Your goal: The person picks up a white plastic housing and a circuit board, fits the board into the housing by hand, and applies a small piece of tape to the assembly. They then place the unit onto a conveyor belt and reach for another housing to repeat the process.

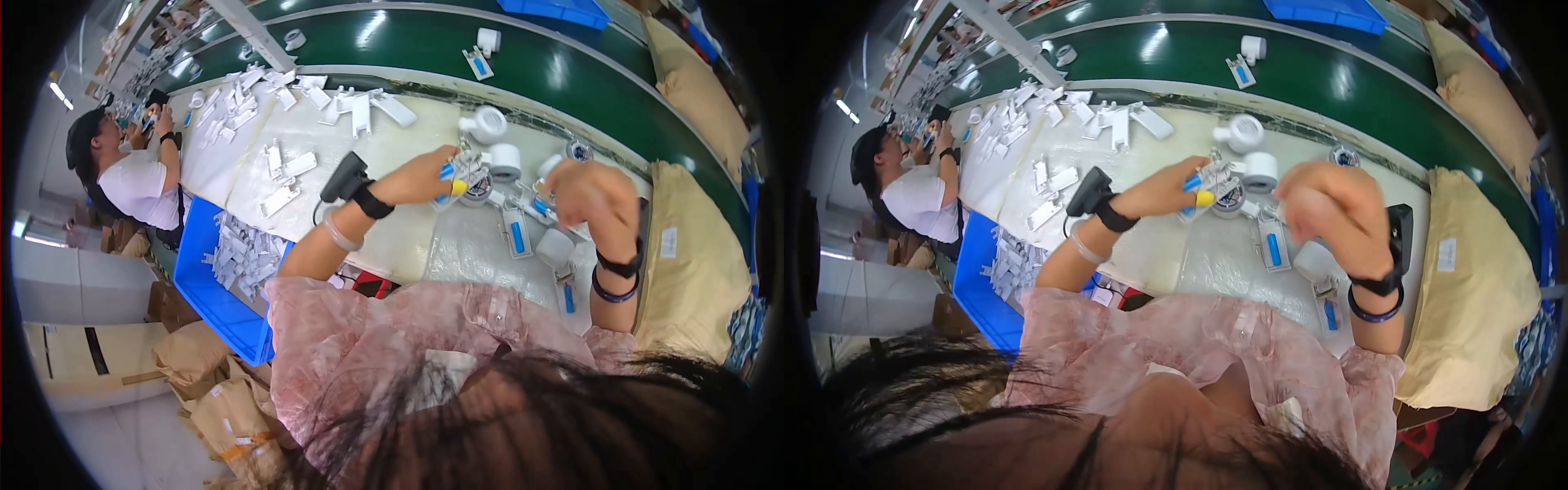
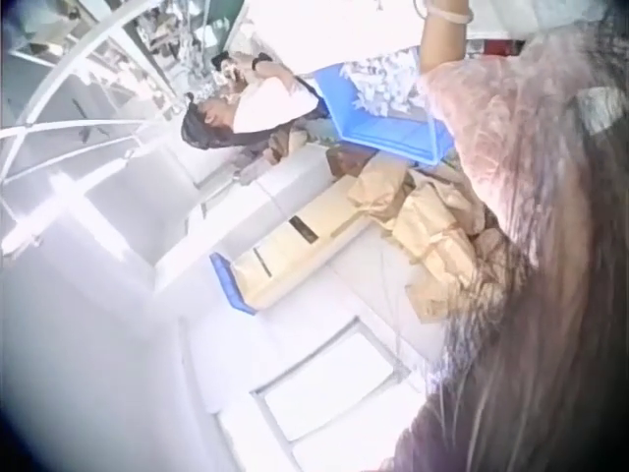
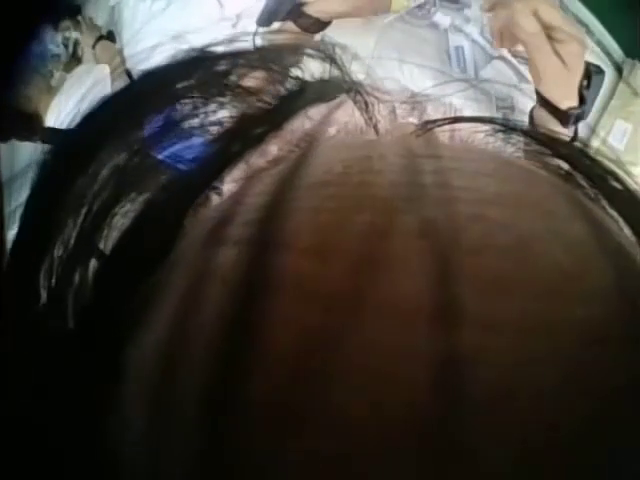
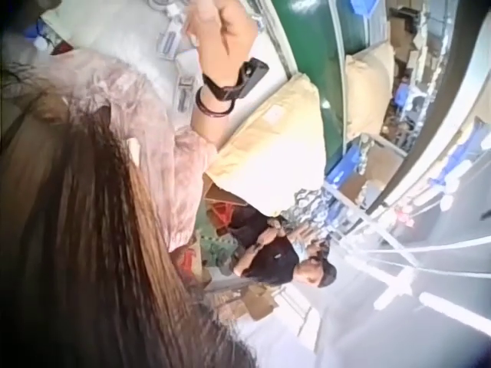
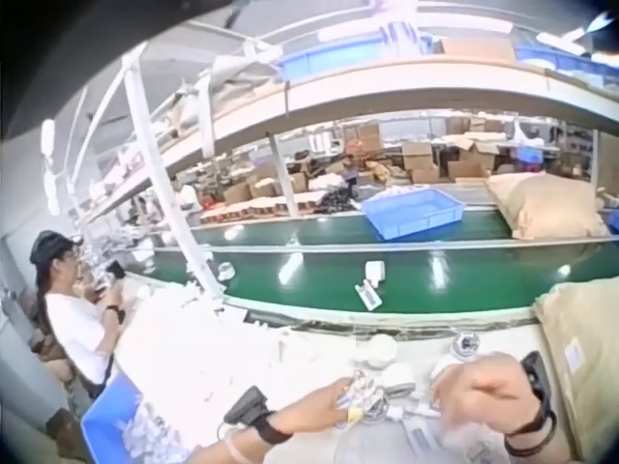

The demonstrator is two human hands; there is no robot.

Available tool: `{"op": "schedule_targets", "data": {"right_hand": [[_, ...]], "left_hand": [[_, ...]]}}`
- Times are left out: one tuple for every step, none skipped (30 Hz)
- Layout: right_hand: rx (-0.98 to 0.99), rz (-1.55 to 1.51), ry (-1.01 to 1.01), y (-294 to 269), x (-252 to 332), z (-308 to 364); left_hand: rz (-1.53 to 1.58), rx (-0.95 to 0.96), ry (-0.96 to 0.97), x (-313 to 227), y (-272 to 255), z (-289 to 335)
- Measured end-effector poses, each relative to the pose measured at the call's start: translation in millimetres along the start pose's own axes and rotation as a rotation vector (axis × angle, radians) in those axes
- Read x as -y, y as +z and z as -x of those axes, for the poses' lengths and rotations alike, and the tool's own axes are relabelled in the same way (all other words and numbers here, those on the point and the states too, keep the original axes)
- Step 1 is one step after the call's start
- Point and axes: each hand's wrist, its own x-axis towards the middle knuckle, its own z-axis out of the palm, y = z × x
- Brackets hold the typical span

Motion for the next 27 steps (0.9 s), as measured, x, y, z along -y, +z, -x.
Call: {"op": "schedule_targets", "data": {"right_hand": [[0.019,0.175,0.265,-1,-4,-4],[0.028,0.183,0.252,3,-13,-13],[0.024,0.309,0.189,10,-27,-24],[0.022,0.432,0.122,16,-41,-34],[0.038,0.432,0.106,19,-57,-44],[0.045,0.572,-0.055,23,-73,-53],[0.045,0.712,-0.214,25,-88,-60],[0.054,0.710,-0.228,26,-107,-66],[0.177,0.706,-0.173,24,-126,-70],[0.303,0.699,-0.119,24,-134,-76],[0.312,0.700,-0.131,22,-139,-79],[0.458,0.649,-0.036,19,-143,-81],[0.606,0.595,0.064,19,-145,-82],[0.573,0.550,0.050,19,-147,-80],[0.581,0.551,0.046,17,-148,-82],[0.600,0.518,0.059,15,-147,-81],[0.618,0.484,0.073,15,-146,-81],[0.620,0.482,0.074,14,-144,-80],[0.611,0.524,0.045,14,-138,-81],[0.602,0.566,0.015,14,-132,-82],[0.604,0.562,0.017,14,-127,-83],[0.580,0.593,0.026,13,-121,-82],[0.554,0.623,0.036,12,-119,-80],[0.551,0.621,0.043,11,-121,-77],[0.490,0.555,0.077,10,-125,-75],[0.428,0.491,0.110,9,-128,-72],[0.422,0.492,0.116,8,-128,-68]], "left_hand": [[-0.136,-0.047,0.010,-2,4,5],[-0.141,-0.064,0.014,-8,6,11],[-0.325,-0.125,0.029,-15,6,15],[-0.509,-0.189,0.037,-21,4,19],[-0.514,-0.209,0.029,-23,2,21],[-0.605,-0.193,0.082,-26,-1,23],[-0.695,-0.171,0.142,-28,-2,22],[-0.700,-0.185,0.135,-29,-6,21],[-0.665,-0.114,0.206,-30,-12,18],[-0.629,-0.043,0.273,-29,-17,17],[-0.633,-0.057,0.266,-28,-20,19],[-0.682,-0.022,0.250,-26,-23,20],[-0.726,0.014,0.231,-25,-25,21],[-0.726,0.005,0.225,-24,-27,23],[-0.728,0.040,0.208,-24,-30,24],[-0.727,0.081,0.194,-24,-31,26],[-0.725,0.079,0.192,-24,-33,28],[-0.767,0.055,0.192,-24,-34,29],[-0.809,0.030,0.190,-24,-35,30],[-0.806,0.030,0.187,-25,-34,31],[-0.838,-0.076,0.175,-27,-32,30],[-0.867,-0.178,0.168,-32,-29,29],[-0.864,-0.172,0.170,-37,-27,28],[-0.831,-0.218,0.088,-44,-25,26],[-0.798,-0.264,0.007,-49,-25,24],[-0.796,-0.258,0.011,-48,-23,23],[-0.653,-0.258,0.015,-46,-22,22]]}}
